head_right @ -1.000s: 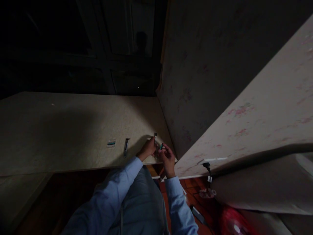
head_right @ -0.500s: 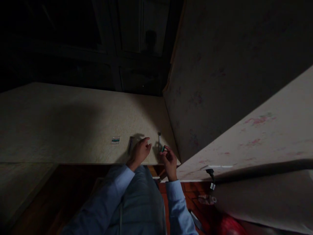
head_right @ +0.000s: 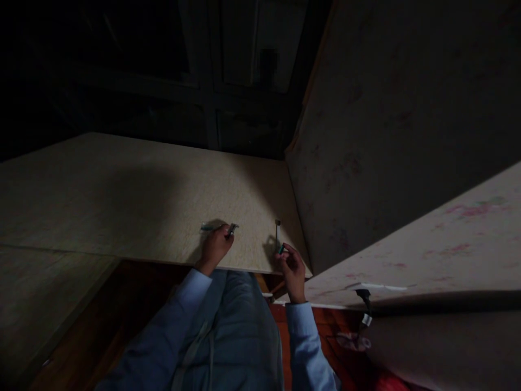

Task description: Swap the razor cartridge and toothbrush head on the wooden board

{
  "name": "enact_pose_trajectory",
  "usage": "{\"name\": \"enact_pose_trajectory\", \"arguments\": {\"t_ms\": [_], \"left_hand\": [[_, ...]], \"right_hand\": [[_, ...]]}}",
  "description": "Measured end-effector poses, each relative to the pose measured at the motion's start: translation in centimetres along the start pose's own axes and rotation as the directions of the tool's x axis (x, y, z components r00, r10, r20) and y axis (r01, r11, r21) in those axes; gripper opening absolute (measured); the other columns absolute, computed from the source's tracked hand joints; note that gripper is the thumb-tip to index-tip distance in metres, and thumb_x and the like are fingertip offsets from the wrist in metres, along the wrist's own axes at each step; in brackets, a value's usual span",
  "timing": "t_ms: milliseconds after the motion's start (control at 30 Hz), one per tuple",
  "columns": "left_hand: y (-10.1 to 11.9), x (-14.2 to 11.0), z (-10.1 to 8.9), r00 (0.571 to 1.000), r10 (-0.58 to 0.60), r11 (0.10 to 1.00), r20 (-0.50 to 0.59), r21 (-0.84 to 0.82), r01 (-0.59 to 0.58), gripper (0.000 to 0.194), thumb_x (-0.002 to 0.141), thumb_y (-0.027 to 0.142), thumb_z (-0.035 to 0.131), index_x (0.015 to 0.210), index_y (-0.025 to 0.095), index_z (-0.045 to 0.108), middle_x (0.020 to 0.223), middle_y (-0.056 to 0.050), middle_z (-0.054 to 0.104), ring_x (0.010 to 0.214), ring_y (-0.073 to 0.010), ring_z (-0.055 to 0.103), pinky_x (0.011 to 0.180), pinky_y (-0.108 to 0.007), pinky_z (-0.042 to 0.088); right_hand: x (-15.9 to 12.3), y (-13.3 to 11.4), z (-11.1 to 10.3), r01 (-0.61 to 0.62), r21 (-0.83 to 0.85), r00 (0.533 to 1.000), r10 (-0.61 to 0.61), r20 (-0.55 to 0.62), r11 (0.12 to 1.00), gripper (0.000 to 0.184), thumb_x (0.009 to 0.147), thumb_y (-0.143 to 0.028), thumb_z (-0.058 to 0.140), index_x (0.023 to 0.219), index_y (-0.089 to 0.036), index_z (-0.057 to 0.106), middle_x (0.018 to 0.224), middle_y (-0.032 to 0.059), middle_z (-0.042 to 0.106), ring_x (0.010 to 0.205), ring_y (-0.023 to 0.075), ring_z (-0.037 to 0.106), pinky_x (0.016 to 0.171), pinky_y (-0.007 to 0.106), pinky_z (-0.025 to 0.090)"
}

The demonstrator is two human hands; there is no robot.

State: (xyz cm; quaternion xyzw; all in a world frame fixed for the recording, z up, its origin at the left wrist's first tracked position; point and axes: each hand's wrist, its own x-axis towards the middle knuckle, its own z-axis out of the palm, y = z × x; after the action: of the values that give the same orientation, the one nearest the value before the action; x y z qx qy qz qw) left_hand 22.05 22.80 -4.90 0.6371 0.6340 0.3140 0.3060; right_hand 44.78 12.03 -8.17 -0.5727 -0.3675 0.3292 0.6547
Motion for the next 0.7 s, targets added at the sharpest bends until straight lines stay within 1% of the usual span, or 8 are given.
{"name": "enact_pose_trajectory", "arguments": {"t_ms": [67,200,267,333,433,500,633,700], "left_hand": [[-0.3,-0.2,-0.1,0.998,-0.053,0.972,-0.017,-0.229,0.047,0.024,0.075,0.015,0.068,0.098,0.019,0.070,0.086,-0.006,0.073,0.085,-0.0214,0.069,0.079,-0.031,0.050],[-0.6,-1.6,-1.1,0.996,-0.080,0.894,0.028,-0.441,0.084,0.028,0.073,0.028,0.064,0.098,0.015,0.069,0.072,-0.002,0.068,0.066,-0.0151,0.064,0.061,-0.024,0.049],[-0.3,-2.6,-1.8,0.988,-0.103,0.748,0.119,-0.645,0.156,0.033,0.070,0.034,0.063,0.094,0.013,0.068,0.059,0.002,0.059,0.051,-0.0121,0.054,0.048,-0.022,0.041],[0.4,-3.4,-2.5,0.975,-0.117,0.616,0.188,-0.756,0.220,0.034,0.065,0.034,0.063,0.091,0.013,0.067,0.055,0.004,0.054,0.047,-0.0104,0.049,0.043,-0.020,0.037],[1.8,-4.2,-3.3,0.953,-0.137,0.495,0.269,-0.815,0.301,0.032,0.060,0.030,0.065,0.088,0.015,0.063,0.061,0.004,0.054,0.047,-0.0095,0.050,0.038,-0.019,0.034],[2.8,-4.7,-3.6,0.940,-0.104,0.424,0.325,-0.841,0.337,0.029,0.058,0.029,0.064,0.084,0.016,0.060,0.069,0.004,0.056,0.046,-0.0075,0.050,0.036,-0.019,0.030],[3.9,-5.6,-3.7,0.917,-0.028,0.371,0.398,-0.847,0.380,0.024,0.059,0.028,0.063,0.080,0.017,0.057,0.070,0.004,0.056,0.042,-0.0040,0.043,0.036,-0.017,0.027],[4.2,-6.0,-3.7,0.898,-0.011,0.356,0.440,-0.837,0.415,0.025,0.059,0.028,0.065,0.080,0.016,0.058,0.067,0.005,0.054,0.040,-0.0026,0.039,0.036,-0.017,0.024]], "right_hand": [[-0.1,-0.1,0.1,0.000,-0.011,1.000,0.000,-0.010,1.000,0.047,0.069,-0.041,0.084,0.108,-0.018,0.072,0.076,0.0001,0.065,0.072,0.0168,0.062,0.075,0.033,0.053],[-0.2,-0.3,0.4,0.000,0.002,1.000,0.000,-0.002,1.000,0.047,0.068,-0.040,0.085,0.107,-0.018,0.072,0.077,0.0006,0.066,0.073,0.0168,0.062,0.076,0.034,0.053],[-0.2,-0.4,0.5,-0.002,0.006,1.000,0.002,0.016,1.000,0.046,0.068,-0.039,0.084,0.107,-0.019,0.072,0.077,0.0006,0.066,0.074,0.0168,0.062,0.077,0.034,0.053],[-0.1,-0.5,0.7,0.002,0.002,0.999,-0.002,0.032,1.000,0.046,0.068,-0.039,0.085,0.108,-0.019,0.072,0.078,0.0007,0.067,0.076,0.0170,0.063,0.078,0.034,0.053],[-0.3,-0.5,1.2,0.010,0.014,1.000,-0.010,0.024,1.000,0.048,0.067,-0.039,0.085,0.108,-0.019,0.072,0.078,0.0007,0.067,0.077,0.0174,0.064,0.079,0.034,0.053],[-0.5,-0.6,1.6,0.013,0.025,1.000,-0.013,0.001,1.000,0.050,0.066,-0.041,0.085,0.108,-0.018,0.072,0.077,0.0008,0.067,0.075,0.0175,0.064,0.078,0.034,0.053],[-1.4,-1.7,2.8,0.074,0.008,0.996,-0.074,-0.054,0.997,0.048,0.071,-0.040,0.083,0.112,-0.019,0.072,0.077,0.0008,0.066,0.073,0.0165,0.061,0.073,0.032,0.053],[-2.0,-2.7,3.7,0.118,0.019,0.992,-0.117,-0.039,0.993,0.046,0.073,-0.036,0.082,0.115,-0.021,0.071,0.079,0.0009,0.066,0.074,0.0159,0.061,0.073,0.031,0.052]]}}
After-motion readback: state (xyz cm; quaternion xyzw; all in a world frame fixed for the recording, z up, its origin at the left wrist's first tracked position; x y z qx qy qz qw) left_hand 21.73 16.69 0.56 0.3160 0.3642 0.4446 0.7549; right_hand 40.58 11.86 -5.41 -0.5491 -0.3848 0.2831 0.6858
